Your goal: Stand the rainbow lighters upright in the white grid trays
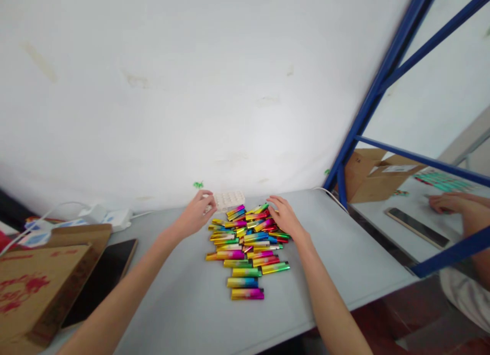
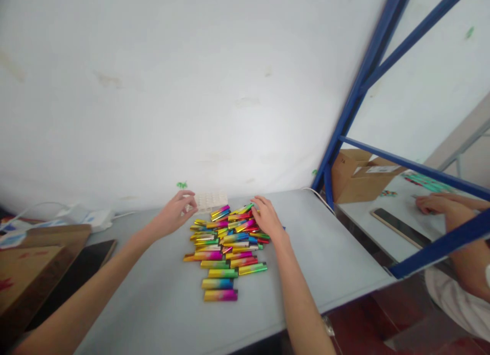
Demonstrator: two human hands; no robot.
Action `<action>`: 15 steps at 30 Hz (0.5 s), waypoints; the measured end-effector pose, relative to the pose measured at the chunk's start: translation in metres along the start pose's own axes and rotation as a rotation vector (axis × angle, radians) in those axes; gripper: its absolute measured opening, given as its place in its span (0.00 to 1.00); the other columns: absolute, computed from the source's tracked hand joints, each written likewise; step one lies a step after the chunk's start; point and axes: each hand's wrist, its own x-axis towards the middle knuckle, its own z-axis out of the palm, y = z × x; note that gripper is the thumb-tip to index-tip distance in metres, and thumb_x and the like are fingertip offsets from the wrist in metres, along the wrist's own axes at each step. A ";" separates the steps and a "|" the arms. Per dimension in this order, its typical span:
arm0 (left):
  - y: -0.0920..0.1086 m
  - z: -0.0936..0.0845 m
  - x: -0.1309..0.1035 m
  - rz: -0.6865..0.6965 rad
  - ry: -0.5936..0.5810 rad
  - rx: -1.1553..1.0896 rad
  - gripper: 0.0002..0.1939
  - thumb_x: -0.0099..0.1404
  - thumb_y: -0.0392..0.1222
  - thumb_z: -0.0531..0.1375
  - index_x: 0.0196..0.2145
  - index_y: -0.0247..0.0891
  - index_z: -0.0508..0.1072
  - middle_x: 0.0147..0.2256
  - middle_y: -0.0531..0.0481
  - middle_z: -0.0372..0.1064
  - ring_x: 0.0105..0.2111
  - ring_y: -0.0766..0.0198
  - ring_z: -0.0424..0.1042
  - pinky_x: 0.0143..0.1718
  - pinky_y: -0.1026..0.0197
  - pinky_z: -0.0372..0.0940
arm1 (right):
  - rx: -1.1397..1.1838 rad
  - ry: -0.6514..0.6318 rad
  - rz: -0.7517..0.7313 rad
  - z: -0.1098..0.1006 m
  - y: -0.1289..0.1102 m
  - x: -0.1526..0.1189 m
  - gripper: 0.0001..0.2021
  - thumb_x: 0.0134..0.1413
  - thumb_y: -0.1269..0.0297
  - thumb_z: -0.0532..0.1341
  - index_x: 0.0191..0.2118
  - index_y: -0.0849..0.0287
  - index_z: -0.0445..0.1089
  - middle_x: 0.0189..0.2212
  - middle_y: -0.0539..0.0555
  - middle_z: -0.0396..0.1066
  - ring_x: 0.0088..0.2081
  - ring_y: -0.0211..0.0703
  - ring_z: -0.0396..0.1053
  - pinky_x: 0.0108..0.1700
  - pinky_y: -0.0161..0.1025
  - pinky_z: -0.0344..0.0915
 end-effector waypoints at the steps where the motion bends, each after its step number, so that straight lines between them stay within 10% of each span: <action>1: 0.001 -0.009 -0.016 -0.034 0.014 -0.023 0.11 0.73 0.49 0.55 0.40 0.41 0.72 0.59 0.41 0.66 0.40 0.58 0.77 0.49 0.48 0.78 | 0.001 -0.011 -0.001 0.003 0.001 0.000 0.18 0.71 0.63 0.56 0.58 0.57 0.76 0.61 0.63 0.75 0.63 0.54 0.70 0.70 0.57 0.64; 8: 0.018 -0.056 -0.151 -0.150 -0.015 -0.040 0.13 0.75 0.52 0.55 0.36 0.45 0.73 0.60 0.45 0.73 0.41 0.58 0.79 0.48 0.53 0.78 | 0.000 -0.025 -0.023 0.005 0.006 0.001 0.18 0.71 0.56 0.55 0.56 0.55 0.77 0.56 0.64 0.76 0.59 0.56 0.73 0.67 0.58 0.67; 15: 0.014 -0.033 -0.215 -0.183 -0.072 -0.065 0.11 0.73 0.48 0.56 0.37 0.46 0.77 0.57 0.45 0.75 0.51 0.52 0.80 0.56 0.51 0.76 | -0.025 -0.011 -0.030 0.002 0.001 -0.002 0.18 0.70 0.54 0.54 0.52 0.55 0.77 0.51 0.63 0.77 0.55 0.57 0.75 0.63 0.57 0.71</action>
